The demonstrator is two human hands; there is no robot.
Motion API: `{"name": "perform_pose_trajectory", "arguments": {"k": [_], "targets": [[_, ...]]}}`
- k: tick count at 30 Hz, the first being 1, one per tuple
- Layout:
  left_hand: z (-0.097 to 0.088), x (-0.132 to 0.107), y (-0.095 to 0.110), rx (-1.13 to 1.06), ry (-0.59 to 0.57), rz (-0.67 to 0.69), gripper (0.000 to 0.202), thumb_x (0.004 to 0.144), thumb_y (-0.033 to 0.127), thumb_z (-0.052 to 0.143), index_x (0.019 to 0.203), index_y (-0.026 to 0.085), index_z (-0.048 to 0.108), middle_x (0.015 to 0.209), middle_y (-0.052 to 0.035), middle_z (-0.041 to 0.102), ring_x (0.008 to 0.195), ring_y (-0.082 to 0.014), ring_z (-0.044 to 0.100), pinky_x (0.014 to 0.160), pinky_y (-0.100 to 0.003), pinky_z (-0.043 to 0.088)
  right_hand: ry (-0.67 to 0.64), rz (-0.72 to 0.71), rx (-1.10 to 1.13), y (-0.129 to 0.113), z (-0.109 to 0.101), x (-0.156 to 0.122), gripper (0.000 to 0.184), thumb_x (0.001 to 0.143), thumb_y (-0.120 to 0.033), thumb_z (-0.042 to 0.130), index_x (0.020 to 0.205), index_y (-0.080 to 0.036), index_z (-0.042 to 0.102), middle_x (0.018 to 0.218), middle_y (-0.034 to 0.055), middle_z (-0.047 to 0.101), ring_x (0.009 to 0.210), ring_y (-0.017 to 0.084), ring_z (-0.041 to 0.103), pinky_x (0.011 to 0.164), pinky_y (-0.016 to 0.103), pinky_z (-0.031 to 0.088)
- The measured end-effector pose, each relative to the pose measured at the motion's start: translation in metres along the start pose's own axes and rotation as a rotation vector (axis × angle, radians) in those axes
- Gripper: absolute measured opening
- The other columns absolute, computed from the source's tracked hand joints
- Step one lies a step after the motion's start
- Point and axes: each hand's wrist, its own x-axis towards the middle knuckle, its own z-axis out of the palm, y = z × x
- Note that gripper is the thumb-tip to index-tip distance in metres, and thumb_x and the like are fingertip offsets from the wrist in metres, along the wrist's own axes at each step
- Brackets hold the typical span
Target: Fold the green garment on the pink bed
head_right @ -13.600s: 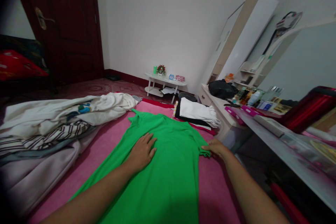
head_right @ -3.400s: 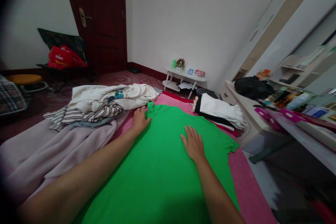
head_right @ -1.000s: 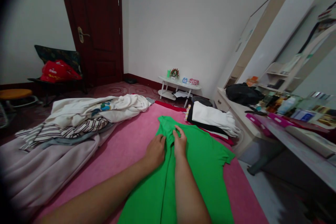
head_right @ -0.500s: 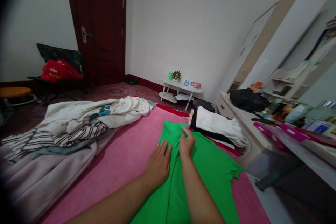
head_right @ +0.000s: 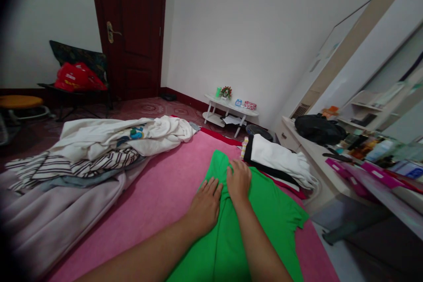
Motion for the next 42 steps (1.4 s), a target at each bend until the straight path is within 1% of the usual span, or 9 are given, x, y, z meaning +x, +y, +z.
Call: {"name": "perform_pose_trajectory", "arguments": {"k": [6, 12, 17, 23, 28, 32, 34, 39, 42], "targets": [[-0.003, 0.003, -0.003, 0.018, -0.020, -0.025, 0.058, 0.090, 0.030, 0.032, 0.142, 0.005, 0.033, 0.150, -0.0148, 0.031, 0.140, -0.0263, 0.023, 0.116, -0.041, 0.018, -0.496, 0.141, -0.121, 0.007, 0.019, 0.007, 0.055, 0.095, -0.050, 0.020, 0.145, -0.030, 0.028, 0.154, 0.0035, 0.023, 0.140, 0.029, 0.018, 0.107, 0.062, 0.015], [-0.006, 0.003, -0.006, 0.069, -0.073, 0.026, 0.056, 0.091, 0.034, 0.033, 0.140, 0.005, 0.038, 0.149, -0.0138, 0.032, 0.139, -0.0265, 0.024, 0.116, -0.041, 0.017, -0.549, 0.129, -0.136, 0.009, 0.005, -0.025, 0.060, 0.095, -0.053, 0.016, 0.148, -0.025, 0.020, 0.156, 0.0059, 0.011, 0.143, 0.027, 0.008, 0.109, 0.058, 0.016], [-0.005, 0.002, -0.006, 0.109, -0.089, 0.037, 0.057, 0.093, 0.035, 0.031, 0.140, 0.005, 0.037, 0.150, -0.0143, 0.031, 0.139, -0.0272, 0.023, 0.116, -0.041, 0.016, -0.554, -0.005, -0.087, 0.009, -0.044, -0.096, 0.058, 0.094, -0.045, 0.028, 0.147, -0.020, 0.025, 0.155, 0.0100, 0.018, 0.142, 0.028, 0.015, 0.110, 0.053, 0.022], [-0.004, 0.002, -0.006, 0.116, -0.106, 0.036, 0.057, 0.093, 0.036, 0.030, 0.141, 0.005, 0.036, 0.150, -0.0149, 0.029, 0.140, -0.0276, 0.022, 0.116, -0.041, 0.014, -0.529, -0.031, 0.219, -0.023, -0.135, -0.185, 0.040, 0.087, -0.032, 0.047, 0.122, -0.018, 0.057, 0.125, 0.0120, 0.058, 0.117, 0.023, 0.051, 0.103, 0.039, 0.037], [-0.005, -0.006, -0.004, 0.081, -0.116, 0.067, 0.062, 0.093, 0.041, 0.033, 0.143, 0.006, 0.031, 0.151, -0.0163, 0.026, 0.141, -0.0292, 0.018, 0.115, -0.043, 0.011, -0.951, 0.112, 0.517, -0.075, -0.193, -0.245, 0.039, 0.079, -0.032, 0.060, 0.116, -0.024, 0.061, 0.100, 0.0054, 0.066, 0.079, 0.016, 0.062, 0.071, 0.027, 0.049], [-0.007, -0.014, 0.000, 0.066, -0.116, 0.111, 0.062, 0.092, 0.047, 0.033, 0.143, 0.011, 0.033, 0.152, -0.0148, 0.024, 0.141, -0.0290, 0.018, 0.115, -0.045, 0.011, -1.303, 0.086, 0.656, -0.068, -0.206, -0.263, 0.026, 0.074, -0.032, 0.063, 0.098, -0.026, 0.071, 0.087, 0.0014, 0.069, 0.071, 0.016, 0.063, 0.061, 0.023, 0.047], [-0.008, -0.016, 0.002, 0.074, -0.119, 0.131, 0.061, 0.092, 0.047, 0.033, 0.142, 0.012, 0.035, 0.151, -0.0149, 0.026, 0.141, -0.0293, 0.019, 0.114, -0.046, 0.012, -1.205, 0.203, 0.684, -0.040, -0.204, -0.254, 0.024, 0.077, -0.034, 0.059, 0.097, -0.025, 0.071, 0.079, 0.0006, 0.070, 0.071, 0.016, 0.064, 0.062, 0.024, 0.048], [-0.009, -0.016, 0.004, 0.078, -0.107, 0.140, 0.059, 0.092, 0.046, 0.034, 0.141, 0.013, 0.038, 0.151, -0.0134, 0.028, 0.140, -0.0295, 0.020, 0.114, -0.048, 0.013, -0.292, 0.503, 0.592, 0.068, -0.170, -0.203, 0.034, 0.067, -0.039, 0.065, 0.094, -0.019, 0.068, 0.100, 0.0100, 0.070, 0.097, 0.026, 0.062, 0.089, 0.039, 0.047], [-0.009, -0.016, 0.004, 0.092, -0.098, 0.143, 0.058, 0.092, 0.046, 0.034, 0.141, 0.013, 0.039, 0.150, -0.0138, 0.029, 0.140, -0.0298, 0.021, 0.113, -0.048, 0.014, -0.024, 0.796, 0.660, 0.116, -0.142, -0.169, 0.029, 0.059, -0.032, 0.067, 0.085, -0.018, 0.066, 0.094, 0.0103, 0.070, 0.095, 0.027, 0.063, 0.087, 0.041, 0.049]]}}
